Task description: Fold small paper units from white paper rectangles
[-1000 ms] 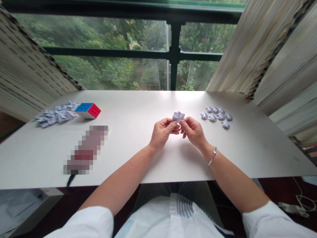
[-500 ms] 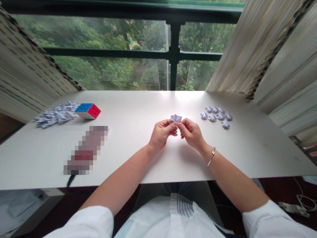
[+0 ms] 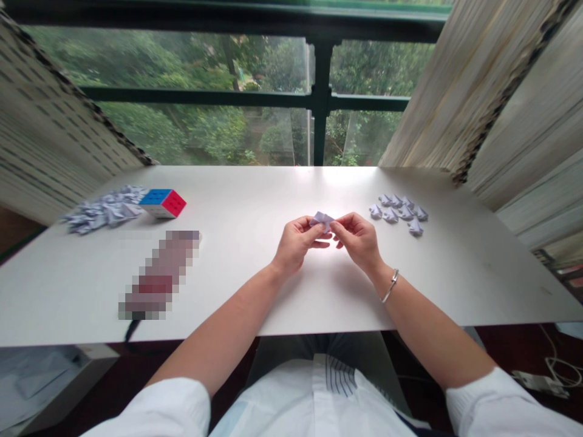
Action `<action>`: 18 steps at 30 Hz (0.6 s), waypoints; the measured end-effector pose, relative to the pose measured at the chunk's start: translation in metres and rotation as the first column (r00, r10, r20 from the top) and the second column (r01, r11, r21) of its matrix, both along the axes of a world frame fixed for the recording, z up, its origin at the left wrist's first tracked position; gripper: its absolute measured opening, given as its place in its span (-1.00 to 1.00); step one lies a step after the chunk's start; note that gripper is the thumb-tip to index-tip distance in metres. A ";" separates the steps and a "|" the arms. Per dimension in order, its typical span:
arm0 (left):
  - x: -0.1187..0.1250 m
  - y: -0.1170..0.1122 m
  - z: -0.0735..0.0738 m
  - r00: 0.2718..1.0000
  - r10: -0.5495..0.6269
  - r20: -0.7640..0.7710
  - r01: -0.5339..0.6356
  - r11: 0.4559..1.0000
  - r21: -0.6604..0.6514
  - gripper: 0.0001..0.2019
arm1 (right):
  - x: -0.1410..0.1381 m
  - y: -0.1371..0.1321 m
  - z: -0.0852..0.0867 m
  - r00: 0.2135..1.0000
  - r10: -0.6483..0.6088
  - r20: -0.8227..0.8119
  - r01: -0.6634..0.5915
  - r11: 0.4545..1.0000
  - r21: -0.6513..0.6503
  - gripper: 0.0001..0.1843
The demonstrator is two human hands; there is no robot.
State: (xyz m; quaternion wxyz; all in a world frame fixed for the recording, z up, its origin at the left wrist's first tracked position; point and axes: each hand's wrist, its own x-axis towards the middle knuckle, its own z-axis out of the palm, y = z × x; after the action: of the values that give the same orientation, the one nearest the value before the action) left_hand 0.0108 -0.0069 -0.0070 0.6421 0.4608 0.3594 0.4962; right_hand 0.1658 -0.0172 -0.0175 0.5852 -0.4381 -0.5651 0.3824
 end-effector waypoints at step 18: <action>0.000 0.000 0.002 1.000 0.011 0.008 -0.010 0.998 -0.057 -0.67 | 0.001 0.000 0.000 0.989 0.010 0.149 -0.027 0.994 0.107 -0.76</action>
State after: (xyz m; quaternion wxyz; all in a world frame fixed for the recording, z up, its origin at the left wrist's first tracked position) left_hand 0.0106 -0.0067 -0.0050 0.6540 0.4383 0.3731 0.4909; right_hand 0.1667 -0.0171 -0.0177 0.5612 -0.4274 -0.6310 0.3228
